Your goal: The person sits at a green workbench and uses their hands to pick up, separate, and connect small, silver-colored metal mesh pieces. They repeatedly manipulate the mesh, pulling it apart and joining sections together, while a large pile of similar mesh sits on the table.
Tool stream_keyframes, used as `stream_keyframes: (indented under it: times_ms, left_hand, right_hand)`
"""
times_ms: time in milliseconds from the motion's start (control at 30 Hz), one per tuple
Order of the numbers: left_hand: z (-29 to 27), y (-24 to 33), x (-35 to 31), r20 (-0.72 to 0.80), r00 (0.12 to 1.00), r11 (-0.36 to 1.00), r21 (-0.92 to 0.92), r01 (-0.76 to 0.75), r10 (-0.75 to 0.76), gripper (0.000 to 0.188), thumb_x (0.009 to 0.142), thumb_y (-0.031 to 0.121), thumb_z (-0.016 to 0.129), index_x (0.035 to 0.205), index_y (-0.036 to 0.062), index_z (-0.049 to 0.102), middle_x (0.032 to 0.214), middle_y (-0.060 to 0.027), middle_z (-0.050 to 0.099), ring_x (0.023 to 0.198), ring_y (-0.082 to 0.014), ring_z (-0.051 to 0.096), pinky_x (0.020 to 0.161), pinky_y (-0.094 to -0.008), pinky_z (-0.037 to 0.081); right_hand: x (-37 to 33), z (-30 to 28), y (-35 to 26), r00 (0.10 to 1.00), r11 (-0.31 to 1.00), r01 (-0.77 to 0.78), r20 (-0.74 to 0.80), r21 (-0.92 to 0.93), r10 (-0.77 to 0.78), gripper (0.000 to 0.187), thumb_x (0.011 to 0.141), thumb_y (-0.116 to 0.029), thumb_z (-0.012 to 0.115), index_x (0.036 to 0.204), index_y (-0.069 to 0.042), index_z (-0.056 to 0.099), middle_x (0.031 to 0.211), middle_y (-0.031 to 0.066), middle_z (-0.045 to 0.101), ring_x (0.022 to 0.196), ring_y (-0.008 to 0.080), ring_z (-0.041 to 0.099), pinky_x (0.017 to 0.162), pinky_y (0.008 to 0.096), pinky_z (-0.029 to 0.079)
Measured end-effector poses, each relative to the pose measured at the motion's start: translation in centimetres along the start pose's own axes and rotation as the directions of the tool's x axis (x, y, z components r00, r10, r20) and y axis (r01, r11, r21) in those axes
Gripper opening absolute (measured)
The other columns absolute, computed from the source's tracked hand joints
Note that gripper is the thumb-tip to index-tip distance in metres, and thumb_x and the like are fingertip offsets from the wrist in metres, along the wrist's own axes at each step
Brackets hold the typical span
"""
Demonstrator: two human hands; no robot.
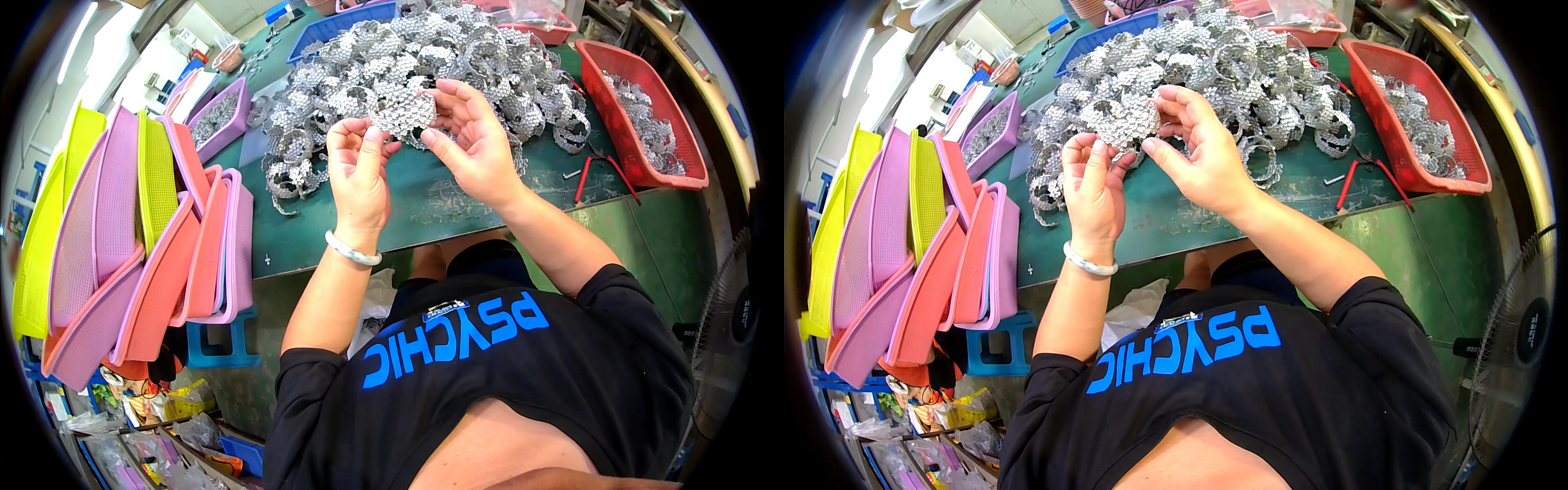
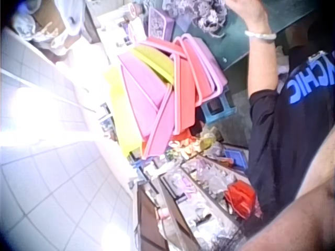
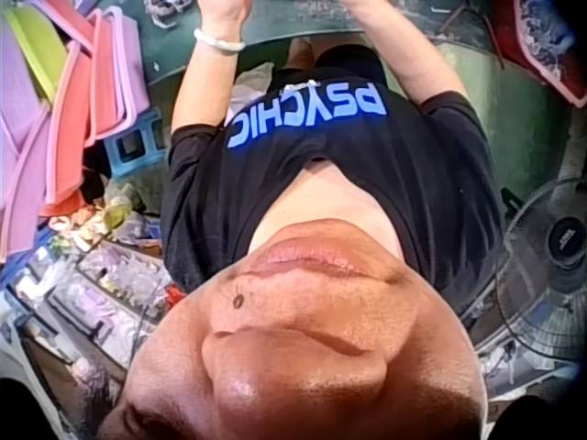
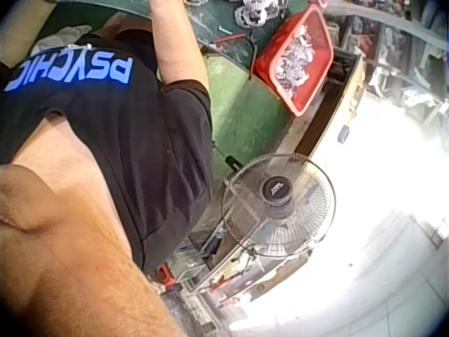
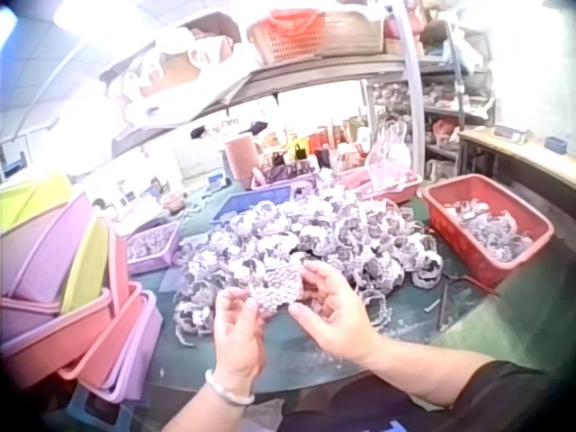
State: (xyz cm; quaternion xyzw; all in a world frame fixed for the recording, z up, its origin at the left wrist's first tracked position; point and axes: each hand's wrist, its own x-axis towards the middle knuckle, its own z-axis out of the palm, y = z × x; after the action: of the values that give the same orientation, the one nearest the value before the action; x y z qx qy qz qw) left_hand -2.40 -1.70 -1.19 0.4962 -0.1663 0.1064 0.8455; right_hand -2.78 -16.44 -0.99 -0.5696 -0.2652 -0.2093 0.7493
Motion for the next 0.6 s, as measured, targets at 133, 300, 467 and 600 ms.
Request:
stream_keyframes:
  times_ms: [133, 300, 467, 600]
  left_hand:
    - [-0.06, -0.07, -0.07, -0.02, 1.0, 1.0, 0.017, -0.004, 0.004, 0.015, 0.092, 0.012, 0.05, 0.106, 0.01, 0.046, 0.094, -0.0035, 0.057, 0.087, -0.0145, 0.057, 0.076, -0.0345, 0.048]
    - [0.11, 0.02, -0.06, -0.051, 0.999, 0.999, 0.047, -0.006, 0.009, 0.014, 0.092, 0.013, 0.049, 0.106, 0.0095, 0.046, 0.095, -0.0043, 0.057, 0.086, -0.0165, 0.058, 0.075, -0.0332, 0.049]
    - [0.0, -0.05, -0.09, -0.087, 0.996, 0.997, 0.081, 0.012, -0.005, 0.016, 0.092, 0.013, 0.049, 0.107, 0.0076, 0.047, 0.095, -0.0051, 0.056, 0.086, -0.0187, 0.058, 0.075, -0.0327, 0.049]
    - [0.02, -0.05, -0.16, -0.114, 0.993, 0.995, 0.1, 0.022, -0.01, 0.017, 0.092, 0.013, 0.048, 0.108, 0.0053, 0.047, 0.094, -0.0063, 0.055, 0.087, -0.0195, 0.058, 0.074, -0.0325, 0.05]
  right_hand:
    - [-0.12, 0.03, 0.34, 1.0, 1.0, 0.023, 0.001, -0.02, -0.023, 0.048, 0.08, 0.002, 0.062, 0.123, 0.002, 0.04, 0.118, 0.0128, 0.051, 0.104, 0.0161, 0.051, 0.087, 0.0286, 0.043]
    - [-0.12, 0.09, 0.29, 0.999, 0.996, 0.046, -0.015, -0.078, -0.047, 0.04, 0.08, 0.001, 0.062, 0.117, 0.002, 0.048, 0.112, 0.0097, 0.054, 0.094, 0.0142, 0.054, 0.082, 0.0266, 0.045]
    - [-0.17, 0.07, -0.26, 0.995, 0.977, 0.094, 0.003, -0.194, -0.095, 0.037, 0.079, 0.0, 0.062, 0.114, 0.002, 0.052, 0.109, 0.011, 0.057, 0.093, 0.0148, 0.055, 0.079, 0.0269, 0.046]
    - [-0.12, 0.05, -0.52, 0.988, 0.946, 0.152, 0.031, -0.285, -0.15, 0.037, 0.077, 0.0, 0.063, 0.114, 0.001, 0.053, 0.112, 0.0139, 0.056, 0.096, 0.0179, 0.056, 0.079, 0.0276, 0.047]
